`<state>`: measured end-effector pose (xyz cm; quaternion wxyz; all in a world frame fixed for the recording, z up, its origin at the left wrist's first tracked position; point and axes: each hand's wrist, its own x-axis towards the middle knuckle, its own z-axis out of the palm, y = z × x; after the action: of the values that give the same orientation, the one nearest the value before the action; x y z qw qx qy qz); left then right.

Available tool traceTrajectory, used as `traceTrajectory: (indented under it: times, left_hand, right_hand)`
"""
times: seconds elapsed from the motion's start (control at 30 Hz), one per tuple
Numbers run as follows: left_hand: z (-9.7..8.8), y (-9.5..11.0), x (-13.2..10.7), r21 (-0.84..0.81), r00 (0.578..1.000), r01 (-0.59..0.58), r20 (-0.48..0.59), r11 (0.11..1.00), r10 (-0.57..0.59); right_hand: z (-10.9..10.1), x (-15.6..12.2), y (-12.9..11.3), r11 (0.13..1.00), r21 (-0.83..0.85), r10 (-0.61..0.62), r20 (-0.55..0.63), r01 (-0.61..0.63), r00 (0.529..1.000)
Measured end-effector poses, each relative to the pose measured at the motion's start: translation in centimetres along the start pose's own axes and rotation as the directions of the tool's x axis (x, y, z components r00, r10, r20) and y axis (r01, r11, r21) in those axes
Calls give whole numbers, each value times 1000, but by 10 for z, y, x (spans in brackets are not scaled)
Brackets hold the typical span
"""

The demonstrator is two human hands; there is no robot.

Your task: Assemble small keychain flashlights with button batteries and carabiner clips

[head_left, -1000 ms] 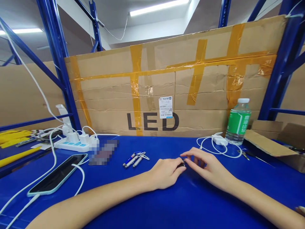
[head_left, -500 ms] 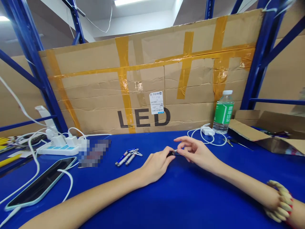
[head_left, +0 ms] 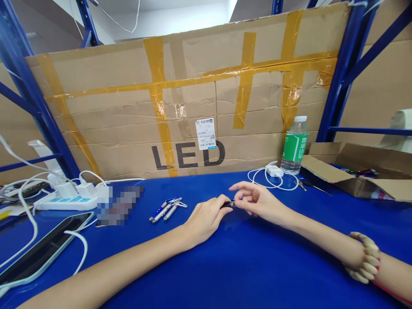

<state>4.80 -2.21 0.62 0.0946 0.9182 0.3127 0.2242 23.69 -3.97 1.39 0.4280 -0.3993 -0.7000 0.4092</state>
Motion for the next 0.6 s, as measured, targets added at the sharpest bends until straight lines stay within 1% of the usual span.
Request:
traceTrajectory:
  times: [0.1, 0.27, 0.5, 0.6]
  left_hand:
    - [0, 0, 0, 24, 1000, -11, -5, 1000, 11]
    - [-1, 1, 0, 16, 1000, -18, -5, 1000, 18]
    - [1, -2, -1, -21, 994, -111, -10, 994, 111]
    - [1, -3, -1, -16, 990, -138, 8, 990, 139]
  right_hand:
    - [-1, 0, 1, 1000, 16, 6, -2, -6, 1000]
    - [-3, 2, 5, 999, 20, 35, 21, -35, 999]
    - [-2, 2, 4, 983, -10, 184, 45, -184, 982]
    - [0, 1, 1, 979, -26, 202, 36, -201, 979]
